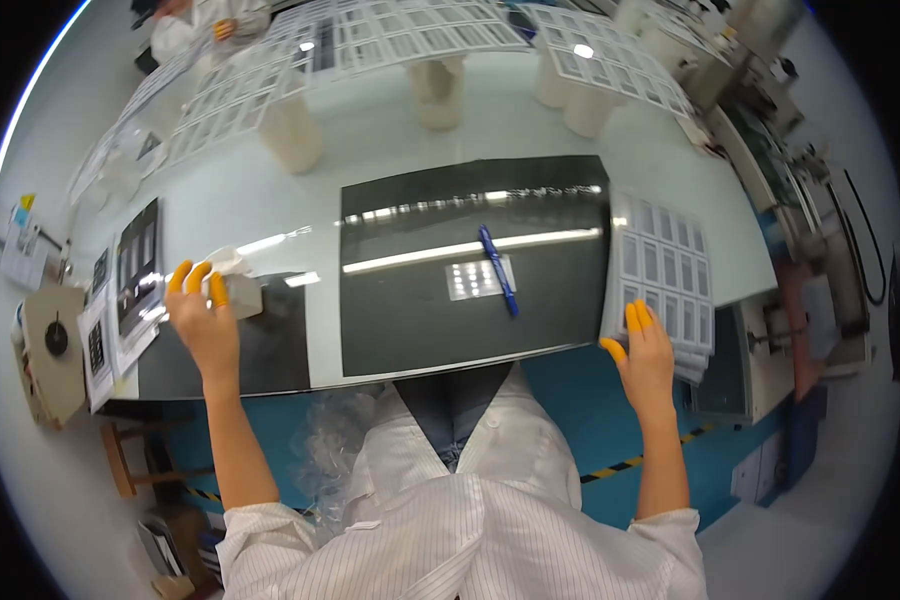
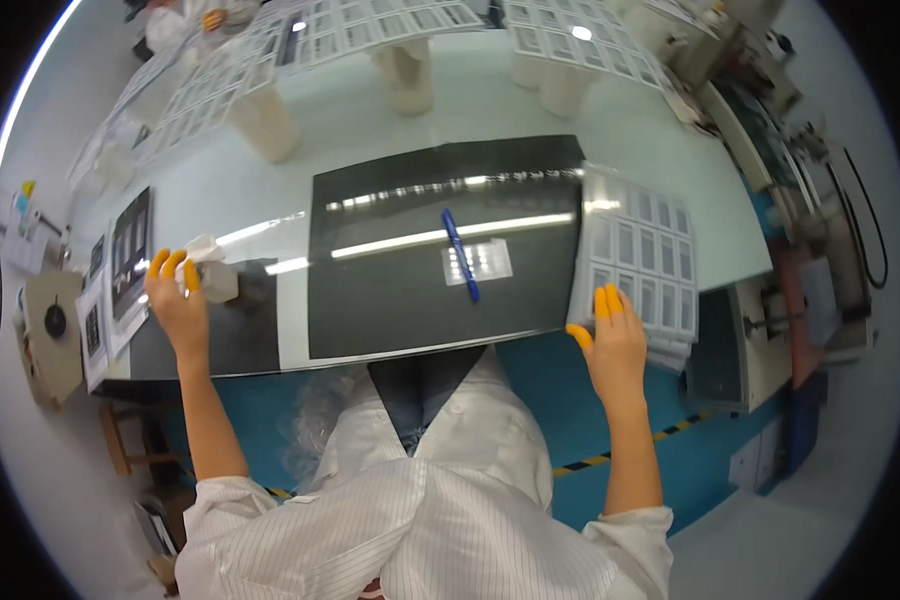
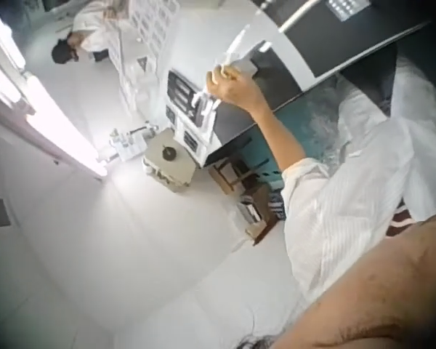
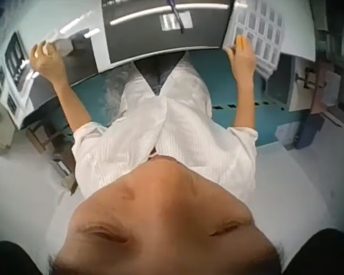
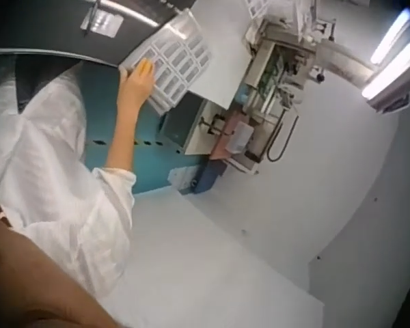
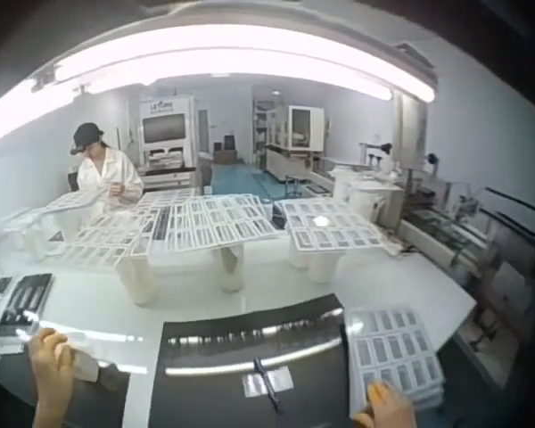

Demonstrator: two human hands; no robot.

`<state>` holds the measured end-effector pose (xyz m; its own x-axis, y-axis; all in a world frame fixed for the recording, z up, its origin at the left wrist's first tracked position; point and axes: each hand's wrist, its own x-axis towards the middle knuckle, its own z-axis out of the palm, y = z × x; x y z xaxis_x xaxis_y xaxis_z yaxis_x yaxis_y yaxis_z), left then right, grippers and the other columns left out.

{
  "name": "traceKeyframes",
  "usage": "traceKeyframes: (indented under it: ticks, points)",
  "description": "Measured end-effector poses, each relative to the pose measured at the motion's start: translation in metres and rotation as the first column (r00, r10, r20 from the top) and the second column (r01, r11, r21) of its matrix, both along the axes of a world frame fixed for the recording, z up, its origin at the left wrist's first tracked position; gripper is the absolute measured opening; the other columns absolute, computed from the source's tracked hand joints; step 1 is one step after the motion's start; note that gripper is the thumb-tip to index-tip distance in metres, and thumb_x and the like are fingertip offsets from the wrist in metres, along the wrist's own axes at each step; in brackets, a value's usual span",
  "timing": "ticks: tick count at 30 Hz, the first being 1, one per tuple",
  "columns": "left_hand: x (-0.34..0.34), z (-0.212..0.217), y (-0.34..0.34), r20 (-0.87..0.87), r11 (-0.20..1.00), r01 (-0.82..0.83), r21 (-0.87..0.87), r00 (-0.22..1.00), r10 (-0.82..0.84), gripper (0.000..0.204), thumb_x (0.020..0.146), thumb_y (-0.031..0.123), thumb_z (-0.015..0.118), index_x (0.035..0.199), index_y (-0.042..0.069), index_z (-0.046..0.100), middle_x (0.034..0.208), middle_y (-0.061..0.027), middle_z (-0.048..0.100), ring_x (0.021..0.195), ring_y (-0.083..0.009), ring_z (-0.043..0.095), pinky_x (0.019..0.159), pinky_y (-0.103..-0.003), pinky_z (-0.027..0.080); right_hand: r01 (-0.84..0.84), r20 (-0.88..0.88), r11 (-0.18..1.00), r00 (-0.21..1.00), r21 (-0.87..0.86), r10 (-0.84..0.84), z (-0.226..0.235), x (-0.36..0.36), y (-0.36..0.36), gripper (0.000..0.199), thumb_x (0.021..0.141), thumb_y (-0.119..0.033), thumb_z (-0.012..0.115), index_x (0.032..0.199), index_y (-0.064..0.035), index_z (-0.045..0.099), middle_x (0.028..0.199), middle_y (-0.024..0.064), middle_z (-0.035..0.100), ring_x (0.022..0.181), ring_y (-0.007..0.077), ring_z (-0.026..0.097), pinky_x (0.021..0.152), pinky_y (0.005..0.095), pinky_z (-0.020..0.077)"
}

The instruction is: Cleaning white plastic grid frames using a cloth and a blue scraping tool at a workbench.

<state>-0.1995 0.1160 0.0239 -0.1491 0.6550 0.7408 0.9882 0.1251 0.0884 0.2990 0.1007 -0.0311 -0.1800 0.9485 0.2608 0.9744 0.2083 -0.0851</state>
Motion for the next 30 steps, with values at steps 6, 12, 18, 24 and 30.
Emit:
traceKeyframes:
  ticks: [6,12,18,24,30]
  points:
    - [0.089,-0.027,0.014,0.348,0.873,0.484,-0.055,0.829,-0.438,0.022,0.078,0.003,0.056,0.100,0.002,0.058,0.094,-0.0131,0.053,0.080,-0.0262,0.053,0.069,-0.032,0.043,-0.035,0.081,0.989,0.996,0.146,0.023,-0.005,0.015,-0.006,0.050,0.068,-0.023,0.068,0.106,0.0053,0.053,0.106,0.0167,0.055,0.105,0.0315,0.048,0.088,0.0389,0.0398]
    - [0.236,-0.054,0.025,0.480,0.636,0.724,-0.267,0.672,-0.564,0.042,0.076,0.016,0.064,0.114,0.007,0.050,0.088,-0.0130,0.050,0.074,-0.0279,0.055,0.063,-0.036,0.045,0.030,-0.014,0.984,1.000,0.174,-0.028,-0.006,0.010,-0.013,0.049,0.070,-0.021,0.067,0.108,0.0055,0.051,0.107,0.0190,0.052,0.106,0.0334,0.047,0.089,0.0410,0.0382]
    - [0.291,-0.084,0.053,0.285,0.702,0.508,-0.498,0.861,-0.421,0.041,0.079,0.023,0.057,0.114,0.004,0.047,0.091,-0.0159,0.051,0.078,-0.0311,0.056,0.063,-0.039,0.046,0.066,-0.250,0.990,0.968,0.128,-0.032,-0.005,0.028,-0.014,0.046,0.069,-0.020,0.068,0.107,0.0009,0.052,0.112,0.0151,0.050,0.109,0.0311,0.044,0.089,0.0395,0.0363]
    - [0.244,-0.092,0.052,0.328,0.762,0.500,-0.412,0.861,-0.388,0.039,0.079,0.007,0.049,0.118,0.004,0.045,0.092,-0.0191,0.053,0.074,-0.0334,0.055,0.062,-0.039,0.043,0.145,-0.257,0.966,0.962,0.214,-0.088,-0.018,0.034,-0.014,0.043,0.070,-0.024,0.067,0.102,0.0017,0.053,0.110,0.0141,0.051,0.109,0.0309,0.045,0.092,0.0403,0.0352]
    - [0.106,-0.112,0.056,0.047,0.909,0.213,-0.359,0.976,-0.211,0.039,0.078,0.009,0.053,0.115,-0.001,0.046,0.103,-0.0173,0.053,0.070,-0.0309,0.054,0.061,-0.039,0.041,0.013,-0.090,0.987,0.996,0.161,0.001,-0.015,0.037,-0.009,0.041,0.069,-0.023,0.066,0.096,0.0058,0.055,0.097,0.0201,0.055,0.101,0.0344,0.050,0.087,0.0397,0.0411]
